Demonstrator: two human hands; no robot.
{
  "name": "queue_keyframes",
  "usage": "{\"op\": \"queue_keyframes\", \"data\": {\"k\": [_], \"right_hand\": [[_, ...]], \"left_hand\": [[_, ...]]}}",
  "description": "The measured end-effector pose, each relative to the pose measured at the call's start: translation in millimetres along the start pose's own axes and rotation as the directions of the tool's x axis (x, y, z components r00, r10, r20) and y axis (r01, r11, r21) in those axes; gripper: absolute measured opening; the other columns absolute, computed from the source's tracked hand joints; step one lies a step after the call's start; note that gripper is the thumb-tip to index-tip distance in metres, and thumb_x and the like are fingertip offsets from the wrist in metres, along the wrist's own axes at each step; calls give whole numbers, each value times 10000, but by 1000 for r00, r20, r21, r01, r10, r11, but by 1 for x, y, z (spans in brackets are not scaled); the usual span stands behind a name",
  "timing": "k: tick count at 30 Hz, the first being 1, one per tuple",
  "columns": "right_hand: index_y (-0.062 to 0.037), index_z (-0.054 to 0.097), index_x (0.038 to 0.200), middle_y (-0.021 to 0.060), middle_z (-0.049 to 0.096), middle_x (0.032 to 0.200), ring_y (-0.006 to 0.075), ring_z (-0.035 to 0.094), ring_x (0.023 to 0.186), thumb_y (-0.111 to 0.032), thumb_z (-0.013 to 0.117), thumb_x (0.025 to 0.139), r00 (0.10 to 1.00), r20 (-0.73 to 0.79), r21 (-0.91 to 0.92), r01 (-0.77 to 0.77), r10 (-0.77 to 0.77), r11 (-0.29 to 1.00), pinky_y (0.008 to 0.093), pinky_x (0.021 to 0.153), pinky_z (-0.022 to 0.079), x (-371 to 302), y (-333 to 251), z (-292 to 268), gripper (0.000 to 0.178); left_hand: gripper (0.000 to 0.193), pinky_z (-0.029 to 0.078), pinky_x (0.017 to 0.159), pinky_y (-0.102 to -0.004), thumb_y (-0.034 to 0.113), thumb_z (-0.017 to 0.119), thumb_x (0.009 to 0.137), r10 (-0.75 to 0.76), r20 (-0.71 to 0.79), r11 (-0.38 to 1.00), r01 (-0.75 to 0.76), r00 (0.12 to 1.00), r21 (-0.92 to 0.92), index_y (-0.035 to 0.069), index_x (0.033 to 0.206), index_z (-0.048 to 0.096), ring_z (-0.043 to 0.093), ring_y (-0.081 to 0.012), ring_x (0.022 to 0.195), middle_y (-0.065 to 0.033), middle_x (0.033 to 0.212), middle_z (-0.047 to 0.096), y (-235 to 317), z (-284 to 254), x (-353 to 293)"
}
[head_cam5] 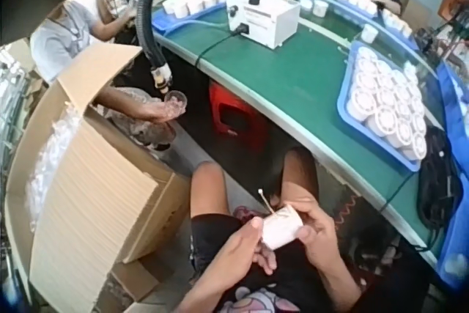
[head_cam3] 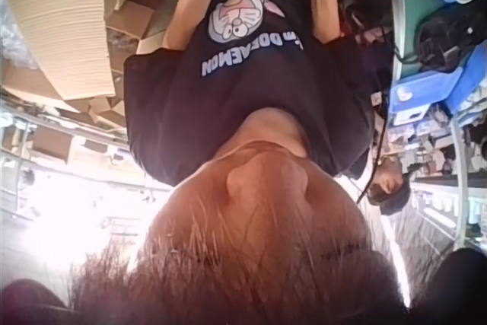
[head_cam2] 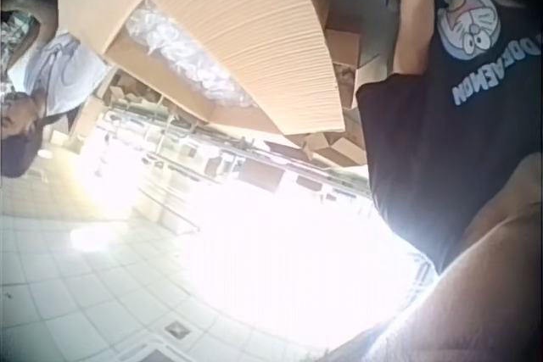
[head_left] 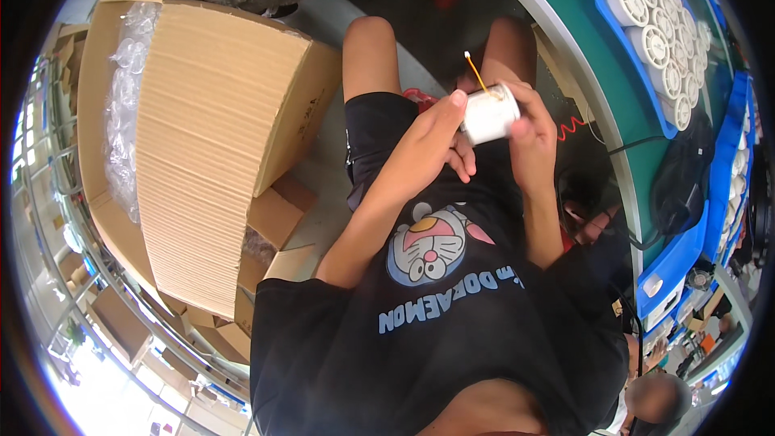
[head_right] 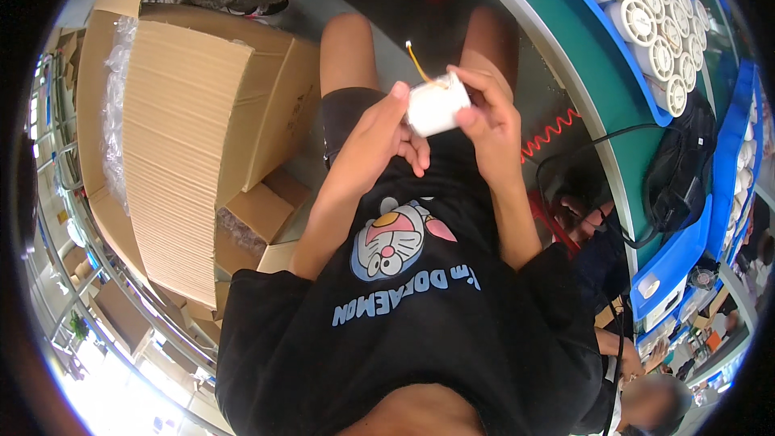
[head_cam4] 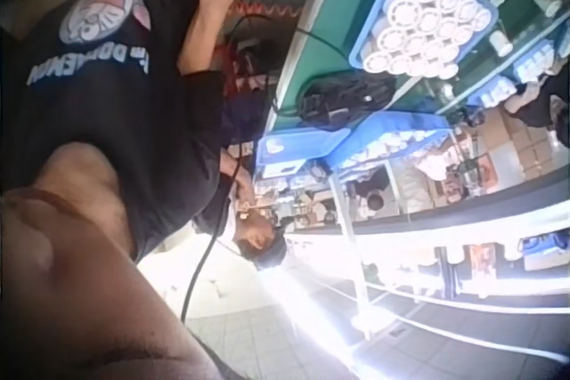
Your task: Manually assembling electronic components by fitting plastic covers and placing them into a shipping box.
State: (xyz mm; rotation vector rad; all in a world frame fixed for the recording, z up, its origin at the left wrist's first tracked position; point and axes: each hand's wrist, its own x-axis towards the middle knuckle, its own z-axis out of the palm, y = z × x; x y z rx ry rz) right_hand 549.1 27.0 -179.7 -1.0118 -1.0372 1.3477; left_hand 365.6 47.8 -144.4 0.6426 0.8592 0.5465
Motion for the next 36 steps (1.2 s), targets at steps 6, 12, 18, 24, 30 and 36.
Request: {"op": "queue_keyframes", "data": {"k": [6, 12, 18, 24, 30, 36], "right_hand": [[26, 572, 1171, 76, 633, 1073, 137, 594, 969, -299, 605, 945, 962, -265, 114, -30, 60, 993, 257, 854, 455, 1, 5, 5, 397], [34, 509, 1256, 106, 572, 1166, 181, 548, 1108, -241, 634, 907, 983, -179, -55, 15, -25, 998, 315, 951, 430, -3, -15, 7, 461], [23, 405, 1363, 139, 410, 1369, 245, 456, 1253, -101, 771, 732, 986, -91, -280, 112, -142, 953, 366, 1054, 373, -10, -22, 24, 740], [2, 435, 1343, 148, 419, 1358, 254, 475, 1231, -58, 797, 680, 978, -119, -394, 112, -171, 912, 360, 1026, 409, -8, -26, 24, 758], [2, 501, 1278, 134, 554, 1230, 230, 555, 1131, -76, 808, 678, 969, -171, -426, 92, -180, 900, 338, 962, 449, -10, -40, 34, 679], [-10, 501, 1278, 114, 600, 1195, 215, 593, 1073, -113, 816, 693, 964, -189, -513, 65, -186, 856, 331, 951, 451, -22, -41, 34, 673]], "left_hand": [[505, 532, 678, -277, 371, 511, 983, 296, -116, 931, -260, 948, 255, -54, 1246, 440, 652, -201, 795, -177, 968, 618, -19, 11, 9], [459, 533, 774, -302, 205, 593, 956, 307, -109, 949, -296, 945, 105, -69, 1280, 415, 650, -194, 913, -184, 1099, 614, -11, 14, 0], [548, 540, 718, -311, 456, 343, 1030, 130, 13, 991, -130, 991, -20, -35, 1232, 478, 657, -210, 852, -177, 1038, 634, -6, 11, 1], [689, 522, 639, -333, 534, 146, 1022, -4, 62, 983, 15, 998, -181, -21, 1213, 507, 632, -230, 750, -158, 969, 645, -7, 8, 6], [769, 505, 632, -298, 583, 128, 1005, -88, 334, 943, 186, 939, -274, -39, 999, 580, 616, -209, 695, -136, 769, 621, -8, 0, 10], [748, 507, 647, -303, 572, 155, 1009, -105, 329, 932, 208, 939, -296, -43, 1028, 582, 637, -218, 747, -152, 822, 638, -10, 5, 3]]}}
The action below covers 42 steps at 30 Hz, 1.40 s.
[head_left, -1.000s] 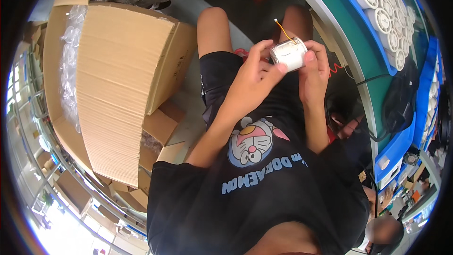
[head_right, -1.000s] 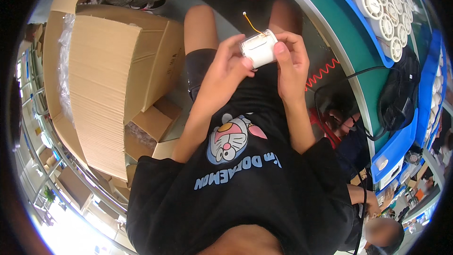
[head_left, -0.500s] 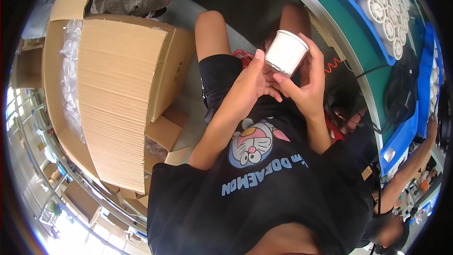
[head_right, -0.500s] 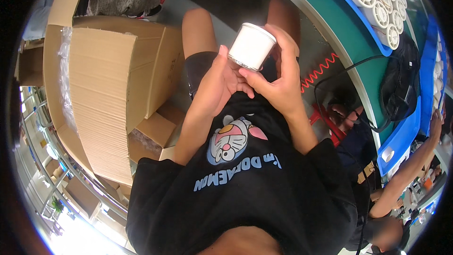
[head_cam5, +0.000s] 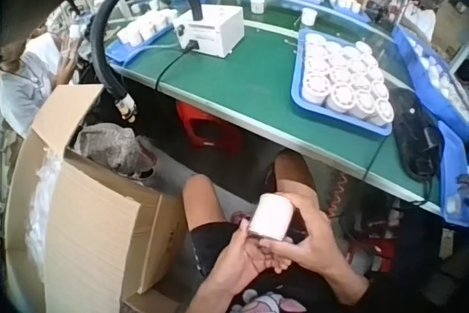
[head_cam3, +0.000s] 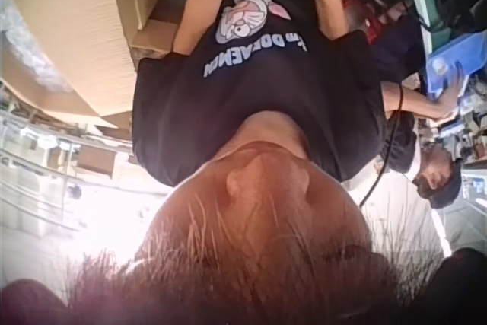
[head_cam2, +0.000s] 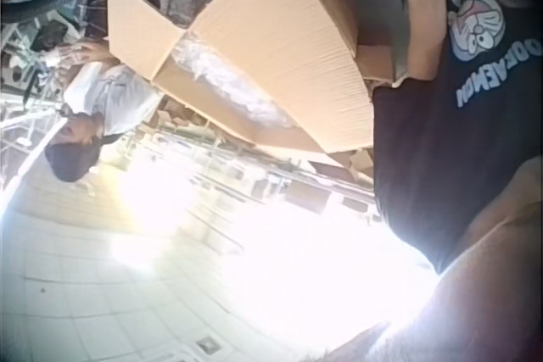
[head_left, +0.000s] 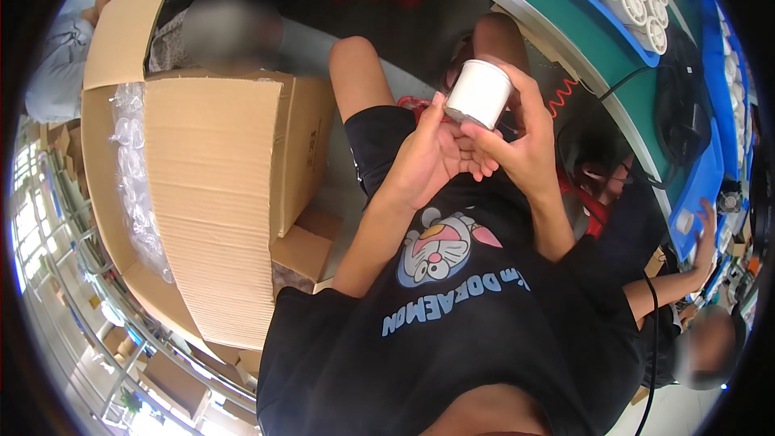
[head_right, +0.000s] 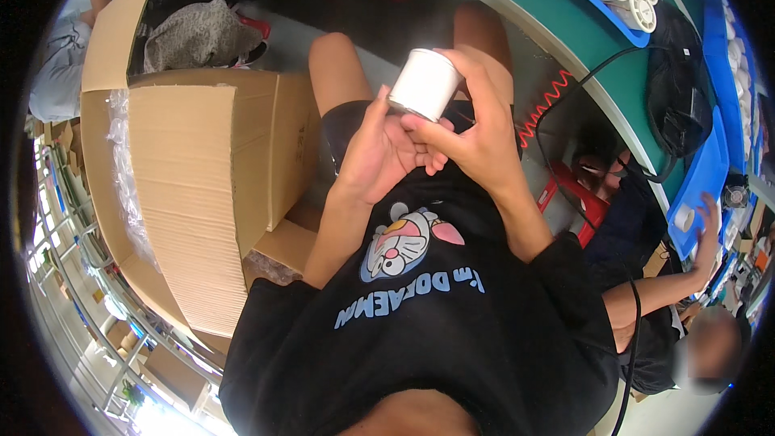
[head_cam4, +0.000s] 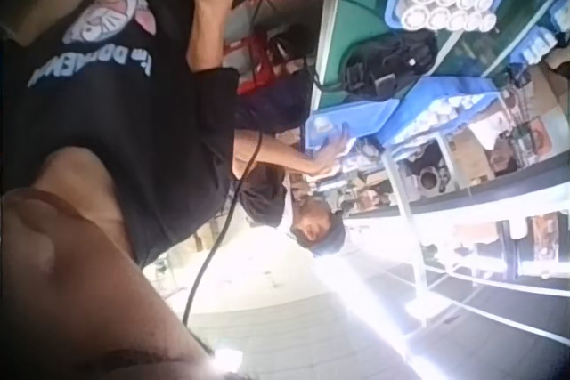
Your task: Manually assembling electronic components by fitting plastic covers and placing them into a shipping box.
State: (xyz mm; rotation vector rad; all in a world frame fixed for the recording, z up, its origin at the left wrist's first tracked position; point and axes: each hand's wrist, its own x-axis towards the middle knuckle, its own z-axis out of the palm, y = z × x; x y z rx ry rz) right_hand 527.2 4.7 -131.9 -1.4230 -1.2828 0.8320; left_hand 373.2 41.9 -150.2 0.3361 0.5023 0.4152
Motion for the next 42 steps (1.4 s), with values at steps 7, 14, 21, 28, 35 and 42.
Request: {"op": "queue_keyframes", "data": {"k": [7, 14, 21, 28, 35, 42], "right_hand": [[-18, 416, 1363, 170, 416, 1432, 263, 470, 1285, -106, 716, 824, 993, 87, 596, -114, 76, 795, 374, 1064, 378, -15, 3, -16, 623], [2, 447, 1341, 181, 463, 1401, 253, 483, 1266, -22, 685, 826, 996, 91, 527, -39, -11, 849, 393, 1039, 414, 3, -24, -55, 568], [-77, 478, 1278, 208, 434, 1354, 356, 439, 1300, 72, 703, 750, 852, -28, 367, 495, -523, 788, 441, 1044, 410, 78, -56, -105, 594], [-15, 522, 1116, 170, 613, 1008, 254, 611, 1015, -134, 793, 759, 769, -485, -315, 290, -416, 904, 335, 830, 492, 290, -40, -227, 463], [-64, 420, 1246, 264, 525, 1150, 451, 596, 975, -213, 788, 738, 688, -666, -678, -397, -289, 619, 507, 842, 510, 420, 114, -345, 645], [-42, 586, 1086, 239, 594, 1059, 422, 611, 937, -356, 733, 786, 862, -262, -951, -154, -433, 268, 477, 808, 528, 426, 59, -336, 458]], "left_hand": [[391, 508, 853, -307, 171, 639, 924, 395, -143, 828, -284, 908, 483, -36, 1218, 487, 638, -214, 959, -138, 1068, 614, 7, 5, -9], [694, 428, 984, -388, 69, 820, 690, 660, 392, -31, -498, 641, 867, 36, 1278, 454, 500, -301, 1178, -169, 1303, 474, 20, 42, 2], [599, 474, 919, -346, 70, 780, 739, 715, 352, -113, -397, 604, 911, 13, 1268, 505, 547, -278, 1127, -164, 1252, 525, 57, 45, 7], [343, 505, 836, -316, 131, 695, 861, 628, -161, 313, -58, 762, 948, -7, 1156, 585, 629, -202, 955, -134, 1064, 631, 50, -9, -31], [342, 500, 878, -301, 98, 690, 876, 643, -432, 557, 1, 633, 830, -34, 1165, 563, 632, -183, 981, -139, 1108, 641, 26, -6, -79], [371, 474, 923, -293, 51, 648, 887, 651, -515, 619, 2, 558, 785, -16, 1232, 530, 609, -183, 1040, -115, 1151, 626, 23, 54, -102]]}}
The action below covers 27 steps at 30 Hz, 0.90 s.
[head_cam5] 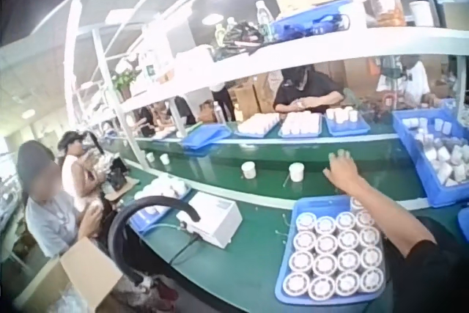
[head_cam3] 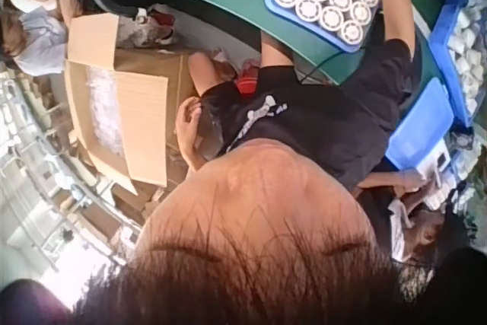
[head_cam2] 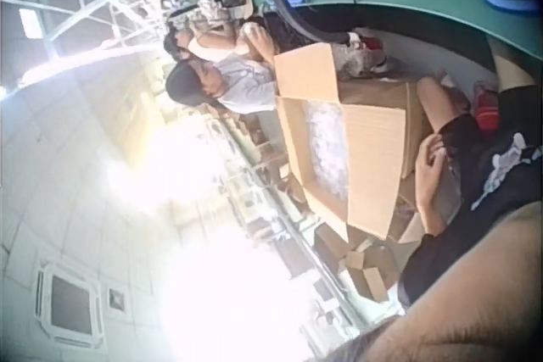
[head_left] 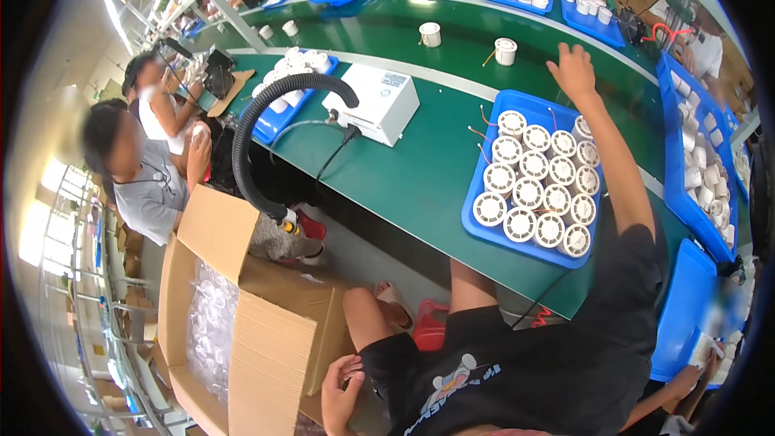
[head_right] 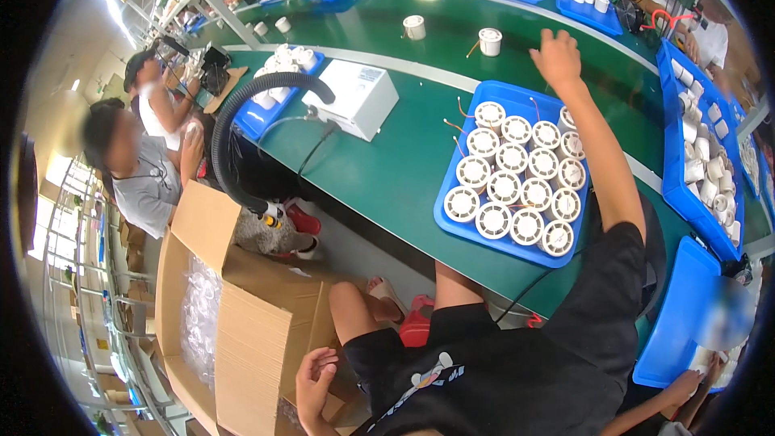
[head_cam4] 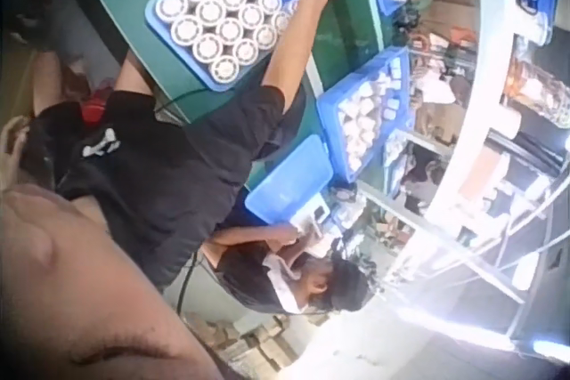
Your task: Manually assembling electronic components by fitting plastic covers and placing them into a shipping box.
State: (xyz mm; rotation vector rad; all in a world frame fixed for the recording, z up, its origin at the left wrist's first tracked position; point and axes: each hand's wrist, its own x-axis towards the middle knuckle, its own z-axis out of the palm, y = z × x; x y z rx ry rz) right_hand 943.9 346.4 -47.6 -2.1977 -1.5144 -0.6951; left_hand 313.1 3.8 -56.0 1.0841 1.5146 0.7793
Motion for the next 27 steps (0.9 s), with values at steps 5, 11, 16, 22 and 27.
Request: {"op": "queue_keyframes", "data": {"k": [5, 11, 16, 22, 27], "right_hand": [[-26, 662, 994, 254, 671, 963, 395, 653, 922, -585, 570, 841, 843, 472, 242, 158, -258, 957, 503, 789, 510, -54, -128, -53, 586], [-44, 649, 1105, 242, 660, 1050, 430, 619, 986, -551, 659, 797, 779, 496, 379, 204, -385, 902, 481, 828, 489, -60, -93, -26, 593], [32, 554, 1013, 332, 605, 1023, 509, 562, 994, -462, 619, 826, 835, 486, 213, 173, -258, 962, 542, 852, 441, -52, -99, 3, 532], [23, 583, 1093, 271, 626, 1039, 398, 609, 966, -389, 642, 865, 953, 265, 490, 1, -150, 872, 426, 863, 459, -27, -61, 4, 475], [34, 512, 1298, 198, 612, 1145, 255, 610, 1014, -321, 622, 938, 993, -35, 719, 104, -113, 687, 356, 866, 484, -56, -107, -75, 517]], "left_hand": [[400, 487, 912, -305, -12, 626, 857, 22, -13, 998, -21, 1000, 54, -12, 1248, 542, 593, -185, 1078, -120, 1165, 622, 24, -27, -22], [330, 494, 889, -302, 123, 686, 868, 224, -76, 923, -187, 972, 336, 14, 1171, 612, 634, -169, 980, -88, 1074, 666, 61, -79, -27], [229, 506, 795, -314, 176, 669, 873, 400, -544, 821, -25, 737, 570, 6, 1027, 665, 649, -187, 867, -119, 921, 691, 38, -181, -57], [290, 499, 805, -392, 235, 667, 842, 422, -565, 649, 200, 709, 734, -9, 1001, 660, 649, -321, 909, -183, 933, 679, -28, -336, -17], [369, 467, 908, -471, 276, 654, 837, 626, -387, 363, 185, 677, 913, 5, 1086, 631, 572, -355, 1106, -198, 1146, 623, -37, -408, 86]]}}
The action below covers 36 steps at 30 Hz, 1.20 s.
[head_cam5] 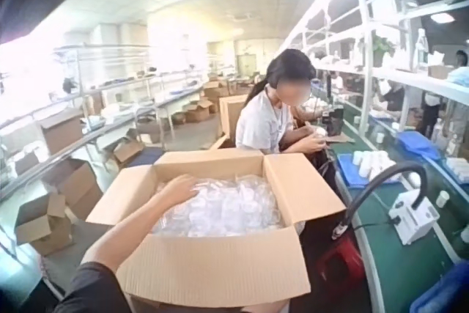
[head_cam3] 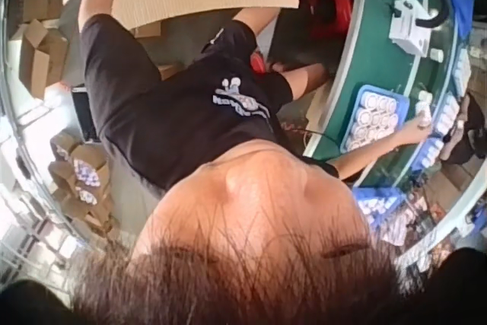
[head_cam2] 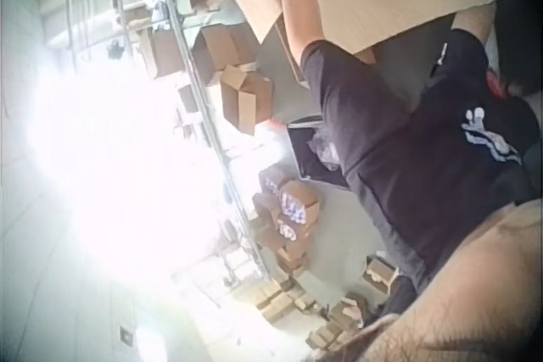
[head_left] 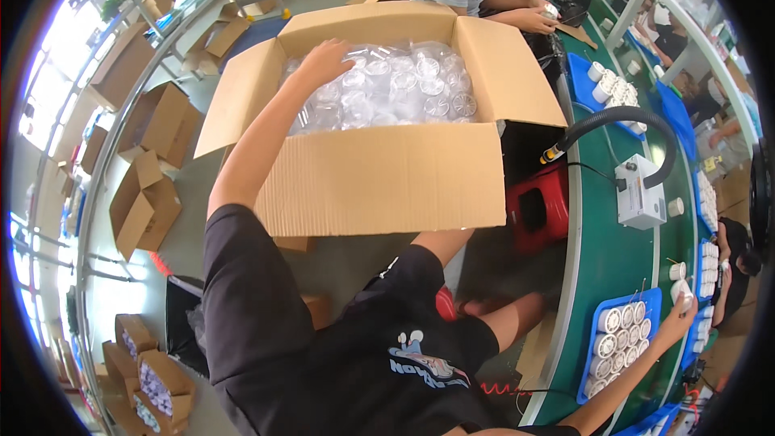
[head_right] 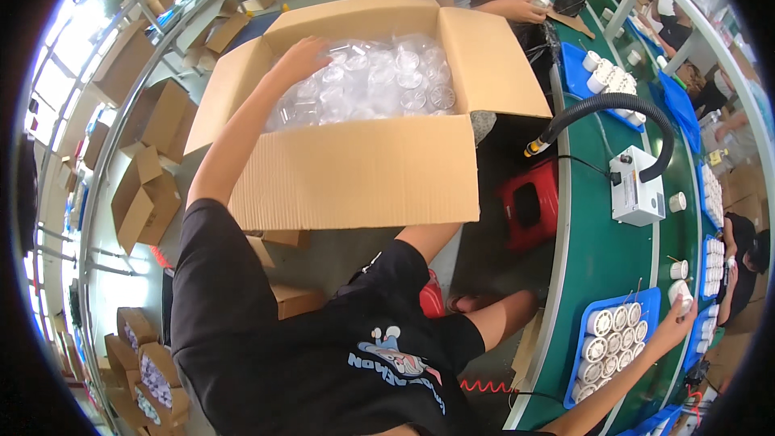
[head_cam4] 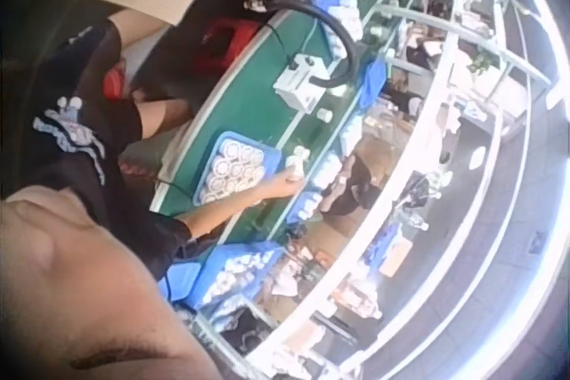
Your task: Manually assembling electronic components by fitting plastic covers and placing them into a shipping box.
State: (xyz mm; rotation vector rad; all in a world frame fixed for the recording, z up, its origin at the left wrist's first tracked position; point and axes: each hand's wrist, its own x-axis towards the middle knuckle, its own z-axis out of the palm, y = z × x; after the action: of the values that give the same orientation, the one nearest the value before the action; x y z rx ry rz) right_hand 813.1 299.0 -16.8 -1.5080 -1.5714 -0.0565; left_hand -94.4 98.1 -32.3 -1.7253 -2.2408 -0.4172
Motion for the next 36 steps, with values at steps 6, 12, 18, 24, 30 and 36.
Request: {"op": "queue_keyframes", "data": {"k": [6, 12, 18, 24, 30, 36], "right_hand": [[-4, 474, 1346, 131, 533, 1290, 213, 551, 1114, -123, 549, 971, 956, 295, 428, -133, 1, 894, 312, 921, 464, -107, -181, 39, 400], [16, 502, 1284, 135, 588, 1188, 238, 583, 1095, -289, 523, 952, 689, 678, 670, -723, 258, 168, 376, 852, 512, -209, -220, 117, 451], [-124, 609, 1035, 49, 645, 984, 208, 586, 861, -402, 494, 968, 317, 948, 263, -762, 14, -591, 294, 671, 471, -275, -189, 330, 308], [-108, 605, 1096, 94, 628, 972, 244, 602, 855, -483, 451, 980, 247, 965, 233, -662, 86, -712, 263, 609, 527, -205, -185, 429, 421], [-47, 549, 1159, 147, 603, 994, 277, 594, 871, -398, 380, 1026, 378, 912, 120, -622, -163, -774, 304, 653, 536, -211, -252, 427, 412], [-30, 539, 1207, 121, 607, 1136, 214, 620, 965, -318, 539, 981, 631, 714, 692, -703, 304, -164, 327, 737, 555, -204, -237, 397, 366]], "left_hand": [[598, 445, 949, -537, 414, 735, 764, -368, 180, 927, 345, 912, 146, 38, 1211, 611, 518, -370, 1210, -210, 1287, 554, -92, 80, 72], [530, 488, 883, -430, 422, 785, 705, -150, 352, 983, 176, 924, -45, 1, 1010, 683, 641, -333, 991, -199, 940, 682, -85, 66, 106], [568, 474, 817, -370, 392, 691, 827, -307, -122, 938, 277, 944, -210, 9, 1229, 572, 616, -271, 947, -148, 1064, 648, -35, -46, 40], [656, 464, 901, -385, 518, 635, 815, -206, 62, 669, 187, 977, -719, -18, 1186, 561, 605, -258, 1038, -159, 1098, 630, 156, -174, -136], [787, 406, 1012, -388, 309, 723, 812, 224, 571, -370, 611, 790, -700, -3, 1432, 351, 549, -275, 1154, -201, 1249, 560, 269, -68, -254], [505, 446, 980, -409, 338, 603, 935, 373, 711, -765, 632, 596, -128, 7, 1302, 500, 543, -263, 1151, -127, 1184, 585, 313, 96, -267]]}}
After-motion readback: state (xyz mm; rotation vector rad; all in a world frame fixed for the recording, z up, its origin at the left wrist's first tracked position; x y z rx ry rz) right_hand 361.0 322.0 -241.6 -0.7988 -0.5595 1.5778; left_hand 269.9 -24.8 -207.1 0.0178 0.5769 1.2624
